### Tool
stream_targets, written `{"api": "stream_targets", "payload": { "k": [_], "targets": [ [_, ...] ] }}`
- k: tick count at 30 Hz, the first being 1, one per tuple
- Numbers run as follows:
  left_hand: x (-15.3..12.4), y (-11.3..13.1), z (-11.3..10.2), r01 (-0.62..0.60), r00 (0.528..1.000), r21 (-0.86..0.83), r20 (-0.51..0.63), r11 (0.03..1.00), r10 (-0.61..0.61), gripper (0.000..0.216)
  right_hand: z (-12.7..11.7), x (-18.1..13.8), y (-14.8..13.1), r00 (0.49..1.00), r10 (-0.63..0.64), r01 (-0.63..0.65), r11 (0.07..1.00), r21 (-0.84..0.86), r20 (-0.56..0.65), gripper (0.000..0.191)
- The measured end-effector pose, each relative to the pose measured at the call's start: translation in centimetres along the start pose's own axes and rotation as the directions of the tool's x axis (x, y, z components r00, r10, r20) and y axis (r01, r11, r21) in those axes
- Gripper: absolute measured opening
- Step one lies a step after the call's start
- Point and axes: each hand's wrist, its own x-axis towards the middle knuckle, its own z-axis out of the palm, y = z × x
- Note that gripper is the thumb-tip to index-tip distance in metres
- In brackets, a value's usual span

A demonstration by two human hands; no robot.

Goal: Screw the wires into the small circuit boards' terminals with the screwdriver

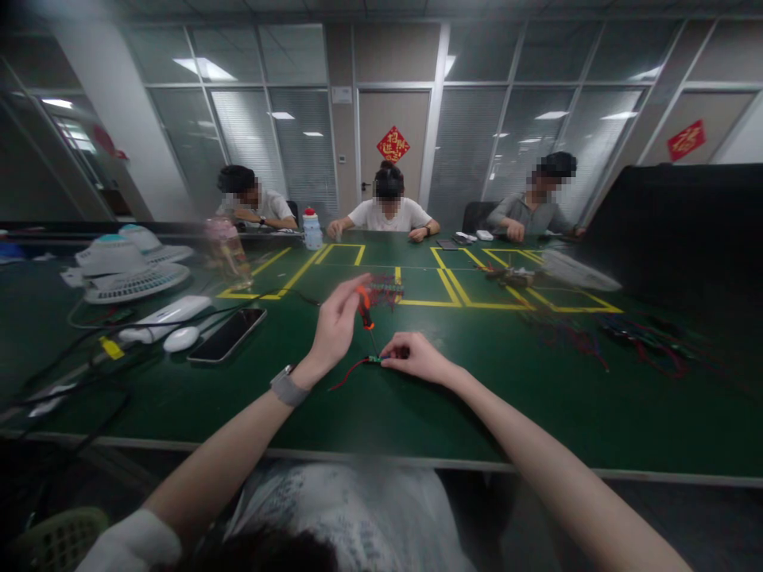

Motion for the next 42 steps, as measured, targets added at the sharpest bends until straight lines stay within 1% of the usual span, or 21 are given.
{"api": "stream_targets", "payload": {
  "k": [5, 11, 18, 23, 26, 30, 33, 38, 42],
  "targets": [
    [-0.1, -0.3, 0.1, 0.063, 0.998, -0.027, 0.002, 0.998, -0.063, 0.034, 0.0, 0.0, -0.1, 1.000, 0.005, -0.005, 1.000, -0.002, 0.000, 0.025],
    [-0.2, -0.4, 0.2, 0.099, 0.995, -0.073, 0.012, 0.992, -0.099, 0.034, 0.1, 0.0, 0.1, 1.000, 0.001, -0.001, 1.000, -0.006, -0.002, 0.025],
    [-0.2, -0.4, 0.3, 0.074, 0.997, -0.106, 0.018, 0.992, -0.072, 0.031, 0.0, 0.0, 0.0, 1.000, -0.004, 0.004, 1.000, -0.001, 0.007, 0.026],
    [-0.2, 0.4, 0.2, -0.002, 1.000, -0.019, -0.024, 1.000, 0.001, 0.022, -0.1, -0.1, 0.1, 1.000, -0.011, 0.010, 1.000, 0.017, 0.019, 0.028],
    [-0.2, 0.4, 0.1, -0.002, 1.000, -0.005, -0.010, 1.000, 0.002, 0.024, 0.0, -0.1, 0.1, 1.000, -0.008, 0.007, 1.000, 0.013, 0.017, 0.028],
    [-0.2, -0.1, 0.2, 0.017, 0.999, -0.080, 0.050, 0.997, -0.014, 0.033, 0.0, -0.1, 0.1, 1.000, -0.017, 0.017, 1.000, -0.020, 0.016, 0.026],
    [-0.3, -0.1, 0.3, 0.052, 0.997, -0.118, 0.066, 0.992, -0.044, 0.033, -0.1, -0.1, 0.0, 1.000, -0.018, 0.018, 0.999, -0.029, 0.017, 0.026],
    [-0.3, 0.3, 0.2, 0.006, 1.000, -0.003, -0.012, 1.000, -0.006, 0.021, -0.1, -0.1, 0.1, 1.000, -0.016, 0.016, 1.000, -0.007, 0.017, 0.025],
    [-0.2, 0.3, -0.1, 0.010, 1.000, 0.044, -0.017, 0.999, -0.009, 0.027, -0.1, -0.1, 0.1, 1.000, -0.021, 0.022, 1.000, -0.011, 0.017, 0.024]
  ]
}}
